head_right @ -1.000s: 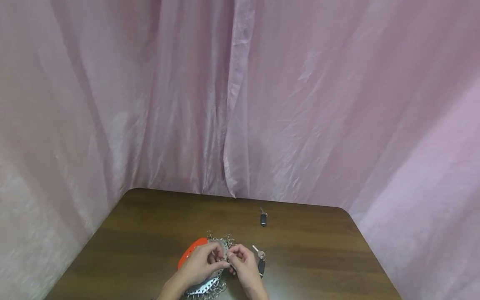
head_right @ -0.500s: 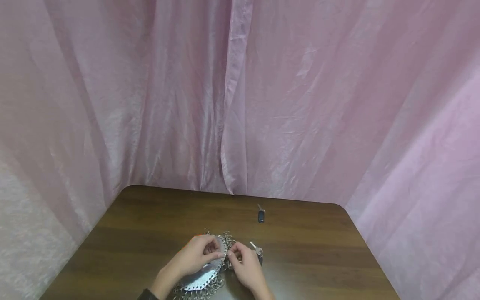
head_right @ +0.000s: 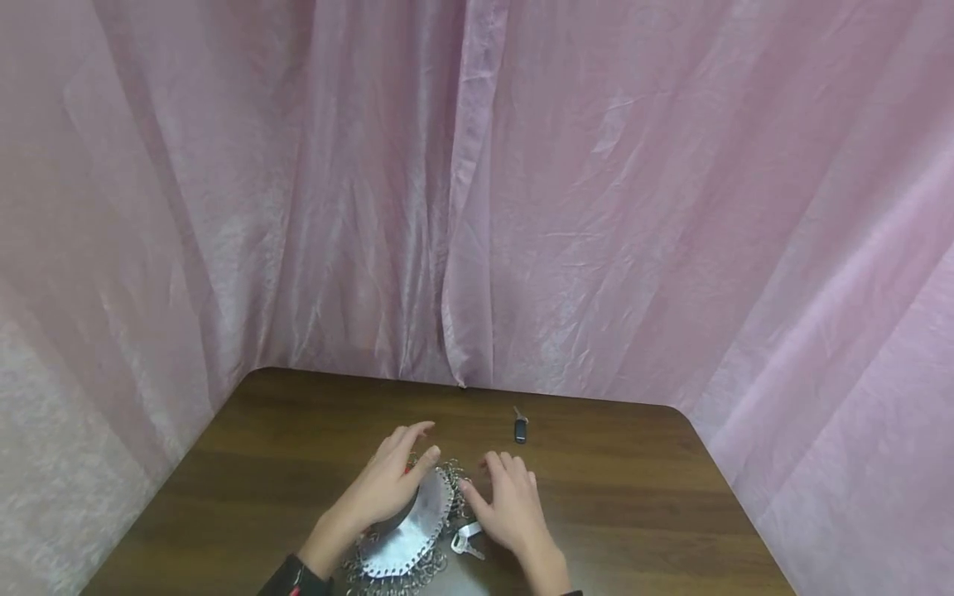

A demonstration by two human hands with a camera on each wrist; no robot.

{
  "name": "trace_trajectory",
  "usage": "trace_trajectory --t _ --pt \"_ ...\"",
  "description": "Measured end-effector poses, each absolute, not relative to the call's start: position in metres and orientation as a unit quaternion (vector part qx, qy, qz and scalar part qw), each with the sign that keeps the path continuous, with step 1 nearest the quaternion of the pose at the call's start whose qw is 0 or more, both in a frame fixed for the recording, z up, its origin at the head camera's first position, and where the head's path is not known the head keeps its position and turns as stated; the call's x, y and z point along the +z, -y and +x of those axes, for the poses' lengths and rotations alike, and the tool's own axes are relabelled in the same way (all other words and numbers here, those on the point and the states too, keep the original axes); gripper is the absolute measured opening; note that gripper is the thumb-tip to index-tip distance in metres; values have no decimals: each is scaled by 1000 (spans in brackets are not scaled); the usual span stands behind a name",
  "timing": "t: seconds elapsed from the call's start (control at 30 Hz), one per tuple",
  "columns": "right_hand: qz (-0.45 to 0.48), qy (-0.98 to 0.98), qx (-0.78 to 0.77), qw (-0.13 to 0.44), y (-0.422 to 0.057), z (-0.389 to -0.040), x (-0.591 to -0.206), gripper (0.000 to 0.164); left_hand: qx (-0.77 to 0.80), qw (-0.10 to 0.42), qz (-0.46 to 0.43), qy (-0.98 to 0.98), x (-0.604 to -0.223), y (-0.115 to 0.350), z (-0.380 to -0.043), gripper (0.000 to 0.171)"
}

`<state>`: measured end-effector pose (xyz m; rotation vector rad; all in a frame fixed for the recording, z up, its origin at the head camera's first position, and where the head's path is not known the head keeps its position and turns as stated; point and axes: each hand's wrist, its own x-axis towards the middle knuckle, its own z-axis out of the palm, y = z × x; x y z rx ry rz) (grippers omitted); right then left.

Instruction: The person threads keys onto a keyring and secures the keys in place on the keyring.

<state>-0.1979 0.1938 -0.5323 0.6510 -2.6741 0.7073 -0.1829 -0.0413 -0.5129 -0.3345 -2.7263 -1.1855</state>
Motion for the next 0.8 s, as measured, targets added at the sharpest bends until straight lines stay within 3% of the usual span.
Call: trace_trajectory --t 0.17,0.3,0.8 --pt "223 938 209 163 -195 -202 -528 73 -331 87 -96 935 -516 45 -187 85" --pt "217 945 192 149 -194 -204 -527 88 -241 89 -89 962 -524 52 -190 96" --pt "202 961 155 107 -192 -204 -535 96 -204 17 -88 975 -536 62 -186 101"
